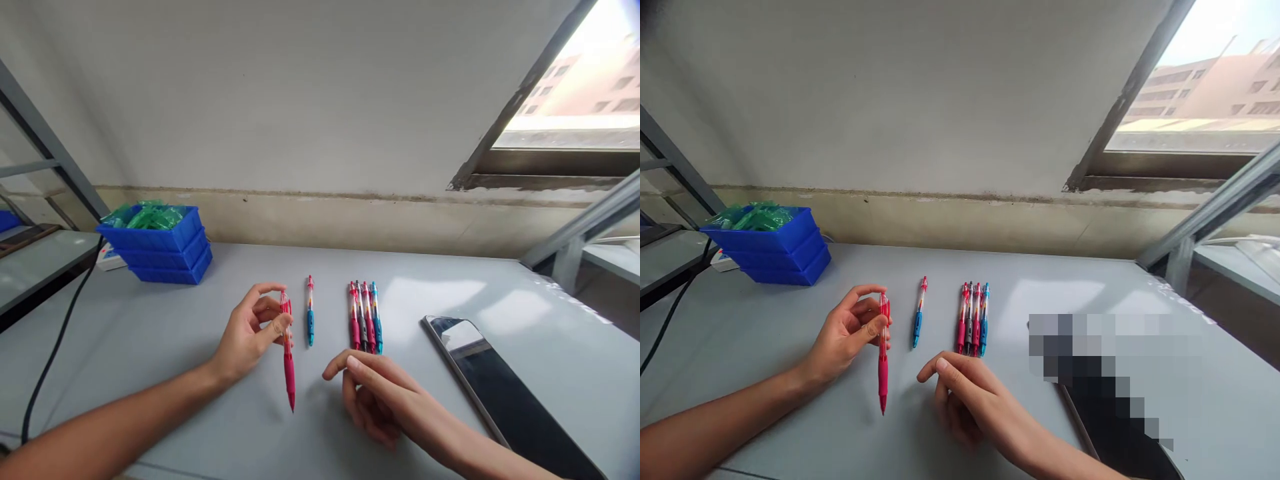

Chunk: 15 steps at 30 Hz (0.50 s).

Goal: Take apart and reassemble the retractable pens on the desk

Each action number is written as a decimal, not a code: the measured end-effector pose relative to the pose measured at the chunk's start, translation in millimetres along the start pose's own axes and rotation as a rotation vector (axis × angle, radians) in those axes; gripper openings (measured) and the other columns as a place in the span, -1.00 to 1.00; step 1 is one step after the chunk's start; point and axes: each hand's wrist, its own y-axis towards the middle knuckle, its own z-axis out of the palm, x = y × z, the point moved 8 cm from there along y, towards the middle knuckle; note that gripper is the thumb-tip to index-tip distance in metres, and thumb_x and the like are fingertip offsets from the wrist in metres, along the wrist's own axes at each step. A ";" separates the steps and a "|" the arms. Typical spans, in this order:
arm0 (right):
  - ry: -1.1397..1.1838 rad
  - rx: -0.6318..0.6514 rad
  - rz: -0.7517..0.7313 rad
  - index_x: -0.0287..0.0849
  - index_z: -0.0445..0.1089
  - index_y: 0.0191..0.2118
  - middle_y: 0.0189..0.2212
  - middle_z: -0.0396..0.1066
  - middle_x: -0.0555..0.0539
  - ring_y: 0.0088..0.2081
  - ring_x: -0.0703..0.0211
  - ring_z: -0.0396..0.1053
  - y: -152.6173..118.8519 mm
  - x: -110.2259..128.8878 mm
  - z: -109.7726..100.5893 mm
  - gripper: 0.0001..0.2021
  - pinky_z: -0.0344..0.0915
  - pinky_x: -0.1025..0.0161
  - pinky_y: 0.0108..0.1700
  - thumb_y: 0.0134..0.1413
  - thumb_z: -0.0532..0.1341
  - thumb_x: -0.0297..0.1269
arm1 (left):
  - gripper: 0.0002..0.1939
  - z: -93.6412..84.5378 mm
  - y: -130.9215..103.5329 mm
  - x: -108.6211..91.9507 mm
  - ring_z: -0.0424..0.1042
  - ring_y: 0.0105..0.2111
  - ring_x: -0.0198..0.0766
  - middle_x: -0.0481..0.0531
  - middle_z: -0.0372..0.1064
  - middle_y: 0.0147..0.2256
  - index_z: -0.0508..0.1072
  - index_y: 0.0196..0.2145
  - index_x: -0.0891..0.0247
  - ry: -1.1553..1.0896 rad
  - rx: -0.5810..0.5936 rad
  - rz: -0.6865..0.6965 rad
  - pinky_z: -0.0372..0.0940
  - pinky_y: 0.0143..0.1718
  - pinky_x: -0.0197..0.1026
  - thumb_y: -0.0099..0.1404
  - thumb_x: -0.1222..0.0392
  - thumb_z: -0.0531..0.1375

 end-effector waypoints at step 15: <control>-0.006 0.041 0.003 -0.23 0.30 -0.28 -0.68 0.20 0.11 -0.73 0.44 0.06 1.0 0.2 3.5 -0.61 -0.08 0.45 -0.70 0.14 0.03 0.06 | -0.64 -1.0 -0.4 2.0 0.40 -0.51 -0.37 -0.16 0.36 -0.46 0.22 -0.12 0.16 -0.041 -0.050 -0.014 0.43 -0.37 -0.16 0.15 0.22 0.24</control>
